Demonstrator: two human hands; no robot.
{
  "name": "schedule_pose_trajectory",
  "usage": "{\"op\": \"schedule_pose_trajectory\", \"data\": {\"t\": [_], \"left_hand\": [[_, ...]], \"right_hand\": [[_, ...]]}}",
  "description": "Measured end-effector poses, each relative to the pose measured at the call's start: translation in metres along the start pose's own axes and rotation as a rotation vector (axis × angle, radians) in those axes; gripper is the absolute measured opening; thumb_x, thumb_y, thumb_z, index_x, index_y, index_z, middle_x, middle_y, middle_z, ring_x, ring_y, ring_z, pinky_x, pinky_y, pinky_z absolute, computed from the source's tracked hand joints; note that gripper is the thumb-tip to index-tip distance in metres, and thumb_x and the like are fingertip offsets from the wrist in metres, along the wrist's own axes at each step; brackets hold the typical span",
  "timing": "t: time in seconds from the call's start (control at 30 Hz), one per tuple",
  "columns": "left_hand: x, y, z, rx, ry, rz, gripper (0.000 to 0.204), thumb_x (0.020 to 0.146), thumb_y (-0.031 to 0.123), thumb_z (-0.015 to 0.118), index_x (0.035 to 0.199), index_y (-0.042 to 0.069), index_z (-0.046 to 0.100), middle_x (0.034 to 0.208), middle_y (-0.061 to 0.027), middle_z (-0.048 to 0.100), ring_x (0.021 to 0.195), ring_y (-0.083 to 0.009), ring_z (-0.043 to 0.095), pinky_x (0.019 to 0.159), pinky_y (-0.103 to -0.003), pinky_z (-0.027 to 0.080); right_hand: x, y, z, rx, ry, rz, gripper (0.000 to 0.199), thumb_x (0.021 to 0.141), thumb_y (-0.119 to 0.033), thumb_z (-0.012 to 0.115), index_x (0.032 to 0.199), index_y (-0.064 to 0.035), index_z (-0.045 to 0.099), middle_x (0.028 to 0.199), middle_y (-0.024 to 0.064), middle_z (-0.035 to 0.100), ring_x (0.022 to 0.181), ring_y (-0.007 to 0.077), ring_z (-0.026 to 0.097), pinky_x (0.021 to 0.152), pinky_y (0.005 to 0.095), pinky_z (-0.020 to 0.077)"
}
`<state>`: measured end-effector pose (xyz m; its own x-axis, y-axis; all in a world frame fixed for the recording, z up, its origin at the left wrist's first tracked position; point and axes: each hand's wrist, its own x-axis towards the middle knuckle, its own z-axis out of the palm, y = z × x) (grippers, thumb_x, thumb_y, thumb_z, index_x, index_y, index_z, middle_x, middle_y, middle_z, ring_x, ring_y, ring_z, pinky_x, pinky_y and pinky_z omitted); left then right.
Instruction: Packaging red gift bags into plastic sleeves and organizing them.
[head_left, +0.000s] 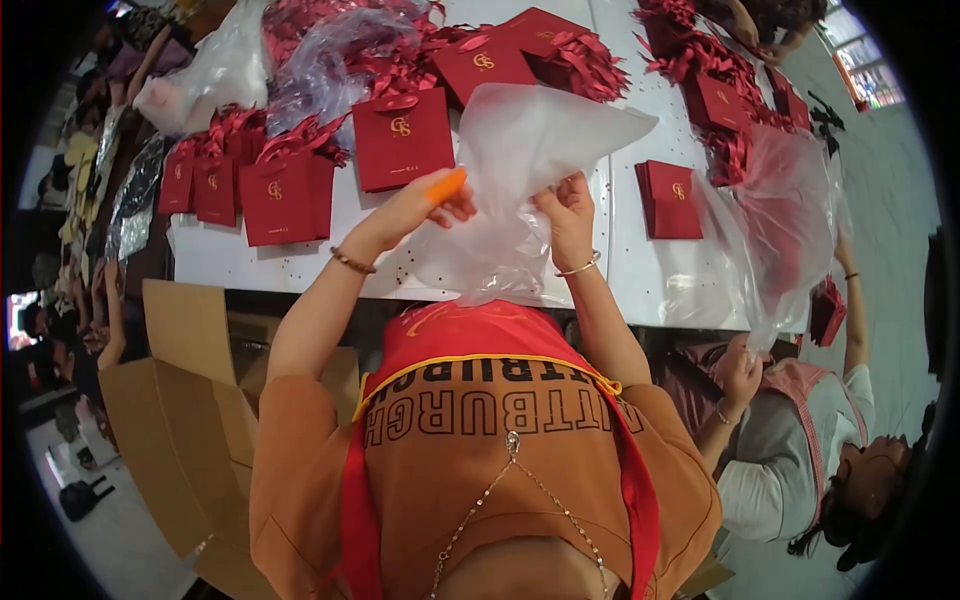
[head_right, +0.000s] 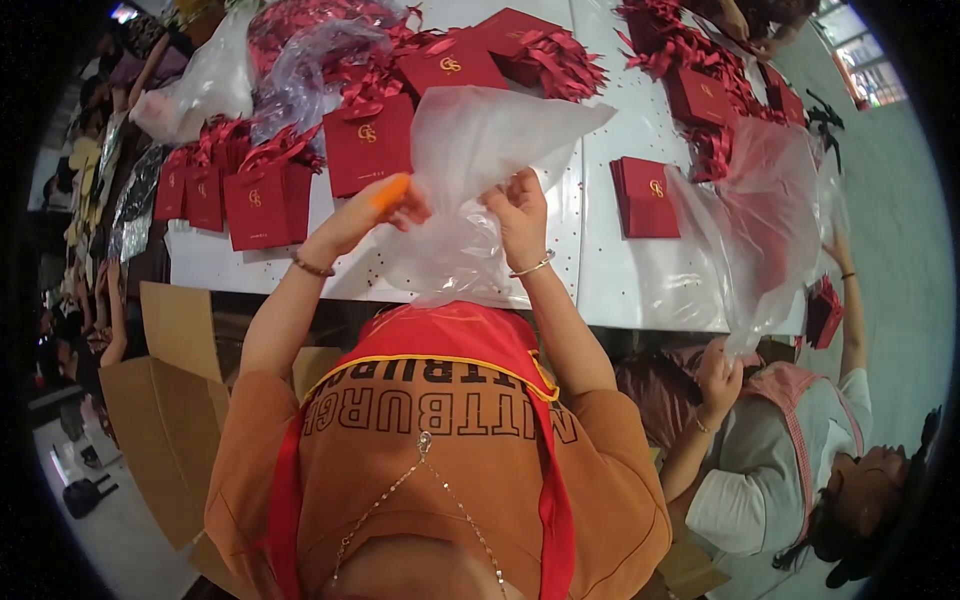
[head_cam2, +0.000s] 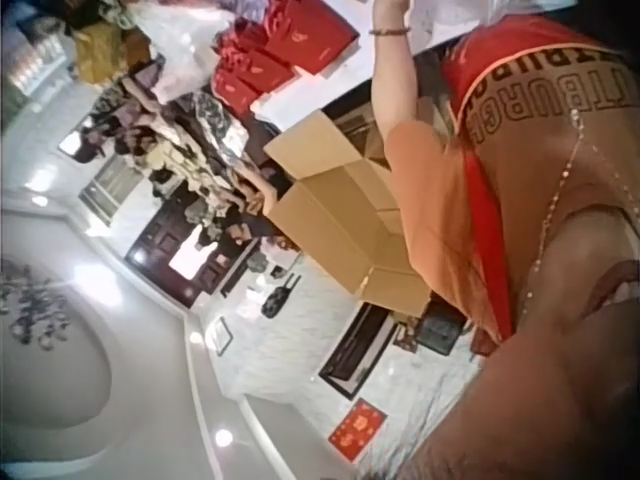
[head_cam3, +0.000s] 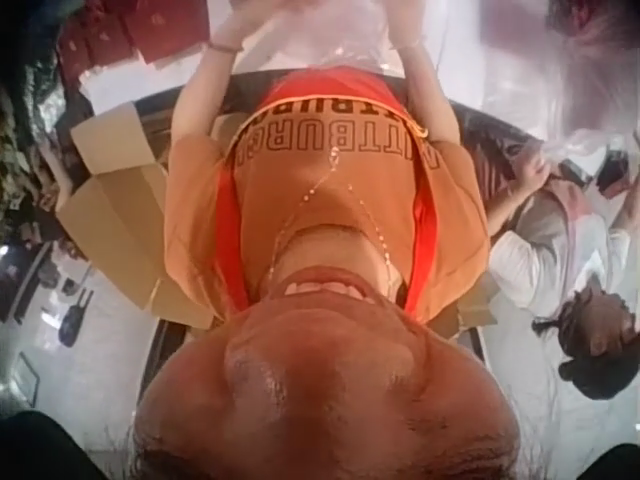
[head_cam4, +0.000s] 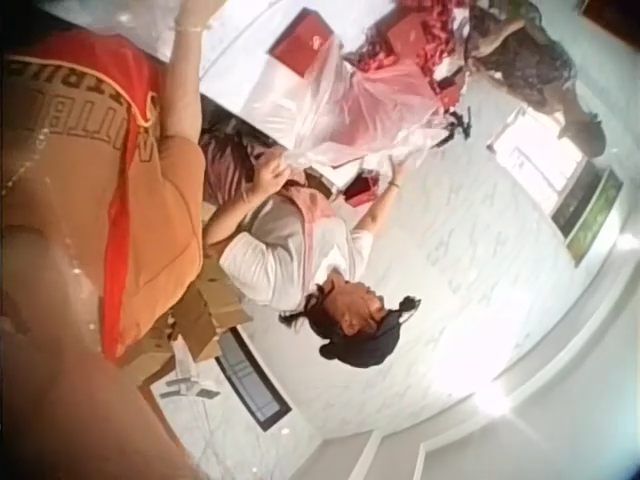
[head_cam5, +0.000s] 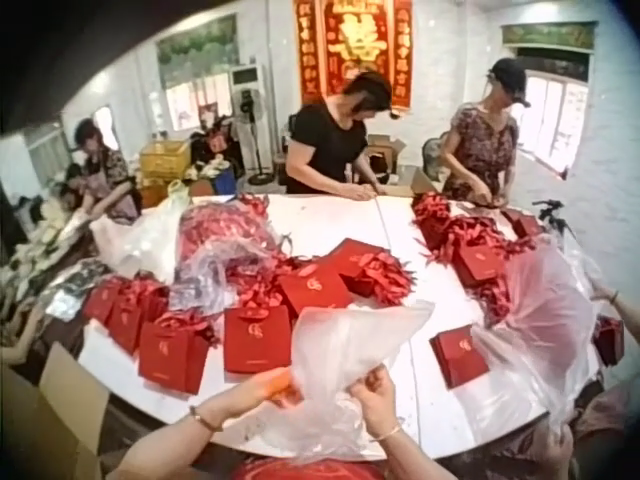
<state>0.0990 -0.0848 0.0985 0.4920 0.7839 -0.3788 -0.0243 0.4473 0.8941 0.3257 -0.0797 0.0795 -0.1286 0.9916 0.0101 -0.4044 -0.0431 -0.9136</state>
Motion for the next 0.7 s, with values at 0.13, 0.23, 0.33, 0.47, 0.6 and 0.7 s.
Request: {"op": "schedule_pose_trajectory", "data": {"t": [0.13,0.23,0.33,0.47,0.6,0.7], "left_hand": [[0.018,0.001,0.039,-0.216,0.168,0.212,0.023,0.086,0.027,0.056,0.098,0.007,0.059,0.087,0.0011,0.059,0.077,-0.0063,0.053,0.066,-0.021,0.042],[0.028,0.013,0.046,-0.159,0.293,0.345,0.019,0.084,0.023,0.059,0.091,0.007,0.064,0.081,0.0025,0.060,0.076,-0.0045,0.052,0.062,-0.021,0.040],[0.028,0.027,0.038,-0.172,0.324,0.407,0.018,0.084,0.022,0.061,0.083,0.004,0.064,0.076,0.0017,0.061,0.067,-0.0039,0.050,0.059,-0.020,0.038],[0.026,0.040,0.036,-0.167,0.362,0.429,0.018,0.082,0.020,0.064,0.074,0.005,0.061,0.065,0.0027,0.055,0.058,-0.0035,0.044,0.055,-0.019,0.035],[0.029,0.038,0.034,0.112,0.411,0.519,0.023,0.078,0.016,0.068,0.064,0.007,0.052,0.060,0.0057,0.045,0.057,-0.0027,0.038,0.051,-0.019,0.031],[0.033,0.031,0.047,0.175,0.333,0.614,0.025,0.076,0.013,0.068,0.064,0.007,0.048,0.061,0.0062,0.042,0.058,-0.0028,0.036,0.049,-0.019,0.030]], "right_hand": [[-0.001,0.000,0.011,0.049,0.205,-0.010,0.020,0.077,0.003,0.054,0.094,-0.0032,0.046,0.081,0.0006,0.050,0.072,0.0079,0.049,0.064,0.0219,0.0415],[-0.004,0.010,0.001,-0.010,0.304,-0.056,0.013,0.080,-0.001,0.054,0.091,-0.0040,0.048,0.078,-0.0004,0.050,0.067,0.0058,0.047,0.062,0.0205,0.0404],[-0.006,0.013,-0.018,-0.109,0.320,-0.105,0.010,0.084,-0.008,0.056,0.090,-0.0046,0.049,0.075,-0.0013,0.050,0.065,0.0047,0.045,0.060,0.0193,0.0391],[-0.002,0.003,-0.023,-0.335,0.380,-0.197,0.018,0.082,-0.013,0.061,0.092,-0.0025,0.051,0.068,-0.0024,0.049,0.062,0.0049,0.043,0.059,0.0189,0.0373],[-0.003,-0.025,-0.011,-0.679,0.353,-0.410,0.027,0.078,-0.016,0.066,0.096,-0.0010,0.052,0.071,0.0012,0.052,0.057,0.0077,0.045,0.054,0.0196,0.0385],[-0.010,-0.060,0.024,-0.501,-0.102,0.017,0.026,0.080,-0.018,0.063,0.096,-0.0008,0.052,0.083,0.0058,0.057,0.063,0.0098,0.056,0.053,0.0215,0.0442]]}}
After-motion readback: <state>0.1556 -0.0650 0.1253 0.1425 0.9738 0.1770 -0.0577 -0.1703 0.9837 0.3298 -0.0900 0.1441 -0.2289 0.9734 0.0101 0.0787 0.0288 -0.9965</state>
